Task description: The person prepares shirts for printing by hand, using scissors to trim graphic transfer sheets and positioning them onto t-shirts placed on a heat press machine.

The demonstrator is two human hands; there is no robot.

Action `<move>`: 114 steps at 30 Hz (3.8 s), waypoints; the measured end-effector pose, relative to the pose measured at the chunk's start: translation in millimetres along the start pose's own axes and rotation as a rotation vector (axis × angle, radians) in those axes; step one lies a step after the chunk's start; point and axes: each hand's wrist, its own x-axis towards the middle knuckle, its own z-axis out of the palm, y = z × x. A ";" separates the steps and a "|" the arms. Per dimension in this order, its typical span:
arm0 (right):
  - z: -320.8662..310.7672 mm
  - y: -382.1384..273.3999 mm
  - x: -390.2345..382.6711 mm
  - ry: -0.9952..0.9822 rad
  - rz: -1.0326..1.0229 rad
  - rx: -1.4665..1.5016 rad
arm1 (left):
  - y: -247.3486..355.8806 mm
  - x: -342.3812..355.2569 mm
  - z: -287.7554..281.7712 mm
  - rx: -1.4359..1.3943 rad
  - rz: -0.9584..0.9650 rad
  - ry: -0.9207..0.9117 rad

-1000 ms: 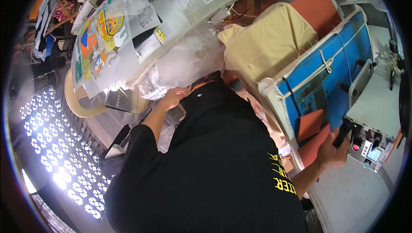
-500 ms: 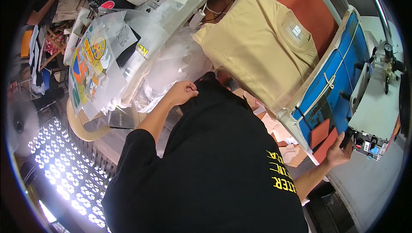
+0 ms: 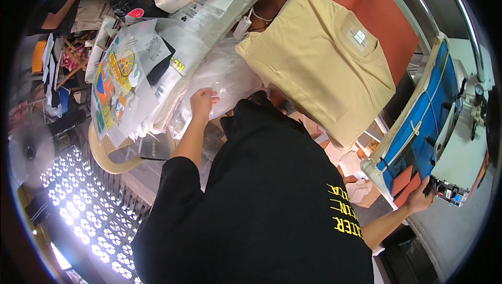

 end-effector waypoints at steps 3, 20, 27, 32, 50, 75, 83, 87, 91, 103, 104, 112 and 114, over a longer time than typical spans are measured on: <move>4.5 3.8 -3.9 -0.001 0.084 -0.014 | 1.6 39.1 -28.7 -0.705 -0.335 -0.036; 13.5 29.9 0.5 0.117 -0.240 -0.286 | 43.8 61.9 -27.6 -1.497 -0.126 0.082; 19.2 40.5 -10.5 0.119 -0.170 -0.302 | 199.7 30.4 6.3 0.395 0.615 0.111; 31.2 32.5 -1.9 0.131 -0.028 -0.122 | 322.4 62.4 189.3 0.550 1.551 -0.460; 34.9 5.8 1.6 0.392 -0.014 -0.055 | 384.3 -45.1 343.0 0.559 0.848 -1.138; 229.8 -284.4 -31.4 -0.102 -0.028 0.469 | 297.8 76.3 298.0 0.610 1.542 -0.660; 187.4 -206.4 34.7 -0.096 0.109 0.439 | 295.1 63.3 340.5 0.417 1.223 -0.494; 79.1 -109.2 -6.2 0.337 0.171 0.086 | 283.2 61.2 254.5 0.429 1.277 -0.526; 41.9 20.7 -61.3 -0.262 0.242 -0.555 | 266.5 44.6 240.8 0.467 1.247 -0.365; 35.6 -134.8 -57.4 -0.410 0.394 1.092 | 242.8 -207.2 280.2 0.255 1.462 -1.036; 30.8 -175.1 -56.2 -0.577 0.383 1.178 | 251.1 -212.5 270.2 0.384 1.363 -1.097; 80.4 -204.7 -44.5 -0.581 0.257 1.325 | 412.9 -89.0 62.6 -0.069 0.997 -0.139; 82.9 -194.4 -43.9 -0.533 0.304 1.212 | 445.2 -67.6 -13.9 -0.476 1.028 0.055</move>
